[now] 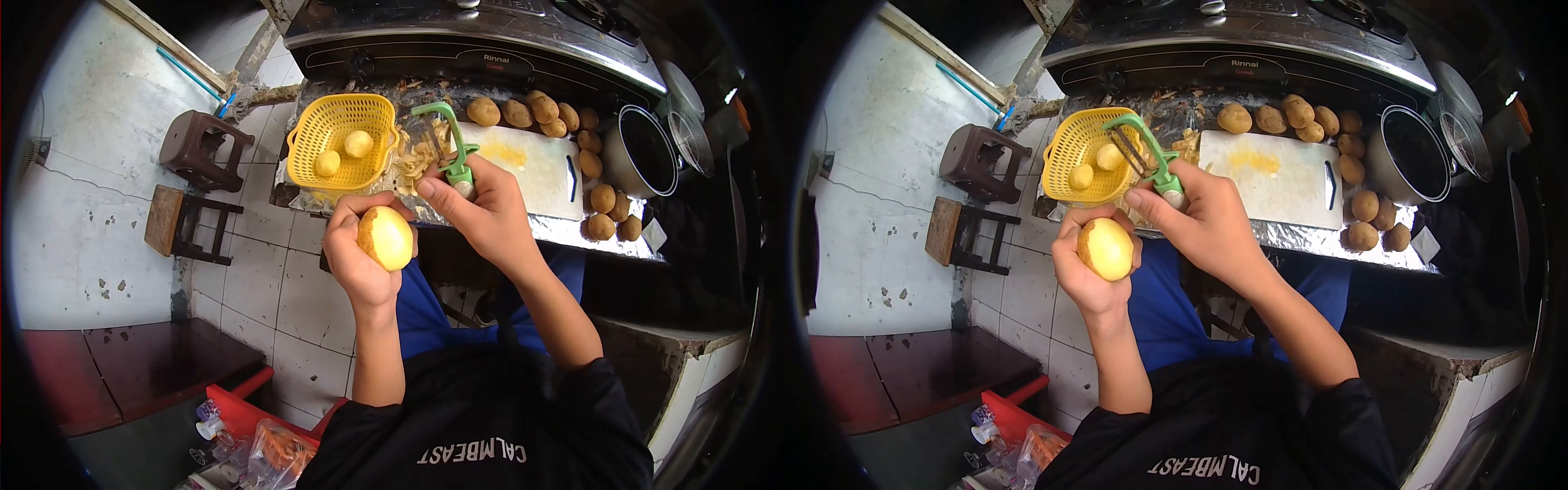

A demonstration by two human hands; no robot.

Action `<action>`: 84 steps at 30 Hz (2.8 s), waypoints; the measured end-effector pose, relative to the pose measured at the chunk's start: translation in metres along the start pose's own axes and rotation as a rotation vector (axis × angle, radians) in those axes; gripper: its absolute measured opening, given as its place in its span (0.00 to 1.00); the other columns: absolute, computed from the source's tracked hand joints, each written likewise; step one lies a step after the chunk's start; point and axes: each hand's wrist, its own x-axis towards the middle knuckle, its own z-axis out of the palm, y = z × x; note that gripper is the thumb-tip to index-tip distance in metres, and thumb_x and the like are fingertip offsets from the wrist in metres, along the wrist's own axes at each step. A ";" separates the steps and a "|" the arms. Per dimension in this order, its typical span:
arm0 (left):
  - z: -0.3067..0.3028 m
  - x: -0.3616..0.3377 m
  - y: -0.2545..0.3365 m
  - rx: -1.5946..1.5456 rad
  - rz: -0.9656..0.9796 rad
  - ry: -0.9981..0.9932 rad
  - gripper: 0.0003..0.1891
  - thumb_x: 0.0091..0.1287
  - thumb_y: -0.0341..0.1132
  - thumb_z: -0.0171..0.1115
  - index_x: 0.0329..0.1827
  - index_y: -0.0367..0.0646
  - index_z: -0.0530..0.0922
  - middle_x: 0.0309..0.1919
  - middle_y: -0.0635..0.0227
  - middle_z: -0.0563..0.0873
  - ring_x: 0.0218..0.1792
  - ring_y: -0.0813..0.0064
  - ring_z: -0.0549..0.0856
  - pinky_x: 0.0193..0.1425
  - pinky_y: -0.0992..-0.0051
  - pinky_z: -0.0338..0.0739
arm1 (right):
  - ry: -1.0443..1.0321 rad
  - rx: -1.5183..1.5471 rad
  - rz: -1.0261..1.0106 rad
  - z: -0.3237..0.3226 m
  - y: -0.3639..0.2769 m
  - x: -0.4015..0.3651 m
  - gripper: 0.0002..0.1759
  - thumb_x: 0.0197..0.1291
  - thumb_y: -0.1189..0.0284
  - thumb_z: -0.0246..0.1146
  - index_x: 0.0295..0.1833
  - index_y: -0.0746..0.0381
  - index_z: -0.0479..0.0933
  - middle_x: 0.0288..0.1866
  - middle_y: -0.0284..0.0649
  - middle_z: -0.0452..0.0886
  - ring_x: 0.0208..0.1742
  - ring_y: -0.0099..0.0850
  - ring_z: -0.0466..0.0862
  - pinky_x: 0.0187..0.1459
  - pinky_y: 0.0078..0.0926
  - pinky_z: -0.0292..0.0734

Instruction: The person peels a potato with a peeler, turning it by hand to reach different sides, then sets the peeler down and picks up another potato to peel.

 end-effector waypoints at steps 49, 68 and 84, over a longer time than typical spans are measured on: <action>0.018 -0.028 0.038 -0.020 -0.102 -0.055 0.25 0.70 0.49 0.37 0.42 0.34 0.76 0.25 0.63 0.78 0.17 0.78 0.75 0.18 0.83 0.66 | -0.364 -0.852 -0.451 -0.016 -0.064 -0.055 0.12 0.64 0.66 0.64 0.35 0.61 0.70 0.22 0.37 0.74 0.17 0.39 0.75 0.18 0.33 0.68; 0.013 -0.038 0.040 0.420 0.251 -0.260 0.28 0.70 0.45 0.39 0.44 0.24 0.78 0.35 0.51 0.84 0.32 0.66 0.83 0.40 0.71 0.77 | -0.386 -0.577 -0.296 -0.022 -0.066 -0.041 0.16 0.70 0.62 0.57 0.34 0.62 0.68 0.18 0.45 0.75 0.20 0.48 0.78 0.22 0.43 0.71; 0.002 -0.024 0.028 0.529 0.462 -0.263 0.27 0.64 0.48 0.47 0.32 0.28 0.80 0.20 0.58 0.82 0.22 0.70 0.80 0.29 0.71 0.72 | -0.230 -0.767 -0.350 -0.005 -0.042 -0.044 0.16 0.70 0.61 0.55 0.34 0.62 0.68 0.18 0.46 0.77 0.18 0.47 0.79 0.20 0.41 0.73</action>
